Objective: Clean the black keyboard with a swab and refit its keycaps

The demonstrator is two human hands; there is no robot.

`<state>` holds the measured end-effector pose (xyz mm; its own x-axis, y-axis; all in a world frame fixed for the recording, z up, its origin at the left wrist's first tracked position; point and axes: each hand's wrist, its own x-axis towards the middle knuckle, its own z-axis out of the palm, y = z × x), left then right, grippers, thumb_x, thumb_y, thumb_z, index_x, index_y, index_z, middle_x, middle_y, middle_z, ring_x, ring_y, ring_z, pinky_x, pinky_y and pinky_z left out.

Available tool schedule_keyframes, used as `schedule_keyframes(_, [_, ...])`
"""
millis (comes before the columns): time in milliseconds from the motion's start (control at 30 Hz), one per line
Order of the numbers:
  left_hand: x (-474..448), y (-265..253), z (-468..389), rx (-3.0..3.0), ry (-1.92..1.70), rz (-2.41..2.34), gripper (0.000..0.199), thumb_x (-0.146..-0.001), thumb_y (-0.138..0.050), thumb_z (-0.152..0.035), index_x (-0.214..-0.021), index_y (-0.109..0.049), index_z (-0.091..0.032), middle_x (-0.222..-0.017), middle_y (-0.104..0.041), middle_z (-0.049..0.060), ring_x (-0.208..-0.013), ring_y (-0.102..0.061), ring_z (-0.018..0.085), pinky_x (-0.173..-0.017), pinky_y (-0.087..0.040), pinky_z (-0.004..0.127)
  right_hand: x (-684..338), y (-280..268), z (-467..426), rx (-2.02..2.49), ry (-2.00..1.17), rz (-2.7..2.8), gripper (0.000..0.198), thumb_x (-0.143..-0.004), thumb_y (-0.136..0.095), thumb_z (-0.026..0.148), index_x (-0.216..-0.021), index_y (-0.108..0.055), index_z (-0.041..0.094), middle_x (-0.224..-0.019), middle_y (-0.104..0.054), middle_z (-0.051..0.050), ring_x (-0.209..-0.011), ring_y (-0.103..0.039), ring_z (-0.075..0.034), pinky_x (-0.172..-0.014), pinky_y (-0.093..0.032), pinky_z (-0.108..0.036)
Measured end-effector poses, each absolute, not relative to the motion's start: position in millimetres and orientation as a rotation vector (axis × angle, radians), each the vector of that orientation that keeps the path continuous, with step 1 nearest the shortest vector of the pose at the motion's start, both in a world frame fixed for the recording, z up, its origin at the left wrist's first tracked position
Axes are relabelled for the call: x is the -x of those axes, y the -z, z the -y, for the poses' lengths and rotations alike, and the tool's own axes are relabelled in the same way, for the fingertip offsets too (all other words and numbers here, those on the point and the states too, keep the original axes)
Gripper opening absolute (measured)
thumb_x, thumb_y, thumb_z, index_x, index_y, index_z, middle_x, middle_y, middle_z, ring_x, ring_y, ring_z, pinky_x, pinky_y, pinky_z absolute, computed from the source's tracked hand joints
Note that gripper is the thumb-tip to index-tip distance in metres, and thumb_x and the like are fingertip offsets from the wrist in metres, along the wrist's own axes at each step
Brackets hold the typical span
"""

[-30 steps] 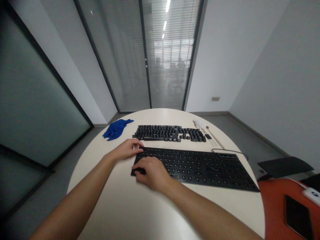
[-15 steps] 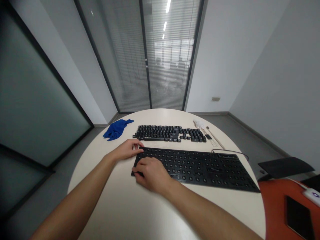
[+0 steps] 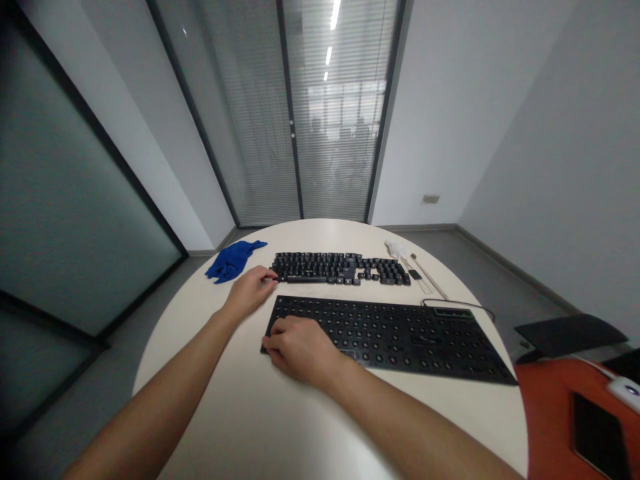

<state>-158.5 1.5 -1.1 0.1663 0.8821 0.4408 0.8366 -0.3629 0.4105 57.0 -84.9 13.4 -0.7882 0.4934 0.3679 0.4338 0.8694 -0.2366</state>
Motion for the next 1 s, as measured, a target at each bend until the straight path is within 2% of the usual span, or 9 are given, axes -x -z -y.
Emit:
schedule_keyframes(133, [156, 4, -1, -2.374, -0.921, -1.801, 0.019, -0.089, -0.065, -0.027, -0.107, -0.070, -0.025, -0.109, -0.068, 0.004, -0.105, -0.063, 0.024, -0.085, -0.050, 0.033, -59, -20, 85, 0.667, -0.139, 2.661, 0.024, -0.099, -0.056, 0.024, -0.091, -0.078, 0.020, -0.091, -0.075, -0.004, -0.082, -0.066, -0.018, -0.070, -0.047, -0.029])
schedule_keyframes(267, [155, 8, -2, -2.359, -0.878, -1.866, 0.025, -0.090, -0.066, -0.029, -0.114, -0.069, -0.025, -0.113, -0.067, 0.005, -0.109, -0.062, 0.025, -0.086, -0.050, 0.033, -64, -26, 83, 0.627, -0.151, 2.683, 0.020, -0.098, -0.059, 0.023, -0.094, -0.079, 0.022, -0.091, -0.075, -0.004, -0.082, -0.066, -0.018, -0.070, -0.047, -0.029])
schedule_keyframes(433, [148, 11, -3, -2.345, -0.837, -1.911, 0.027, -0.092, -0.065, -0.029, -0.118, -0.068, -0.025, -0.112, -0.067, 0.005, -0.108, -0.063, 0.025, -0.085, -0.050, 0.032, -69, -31, 83, 0.640, -0.200, 2.686, 0.016, -0.094, -0.064, 0.022, -0.097, -0.079, 0.023, -0.094, -0.075, -0.005, -0.085, -0.065, -0.019, -0.071, -0.047, -0.029])
schedule_keyframes(800, [141, 11, -1, -2.354, -0.842, -1.909, 0.018, -0.094, -0.063, -0.028, -0.110, -0.071, -0.025, -0.108, -0.066, 0.004, -0.100, -0.064, 0.022, -0.077, -0.049, 0.030, -72, -20, 87, 0.737, -0.301, 2.617, 0.013, -0.092, -0.068, 0.025, -0.099, -0.078, 0.022, -0.098, -0.072, -0.005, -0.090, -0.064, -0.019, -0.078, -0.048, -0.029])
schedule_keyframes(1000, [145, 2, 3, -2.362, -0.941, -1.798, 0.018, -0.094, -0.062, -0.029, -0.110, -0.070, -0.025, -0.111, -0.069, 0.004, -0.102, -0.063, 0.023, -0.087, -0.048, 0.033, -73, -8, 90, 0.754, -0.429, 2.497, 0.017, -0.092, -0.068, 0.025, -0.107, -0.074, 0.020, -0.102, -0.072, -0.006, -0.095, -0.064, -0.021, -0.086, -0.050, -0.031])
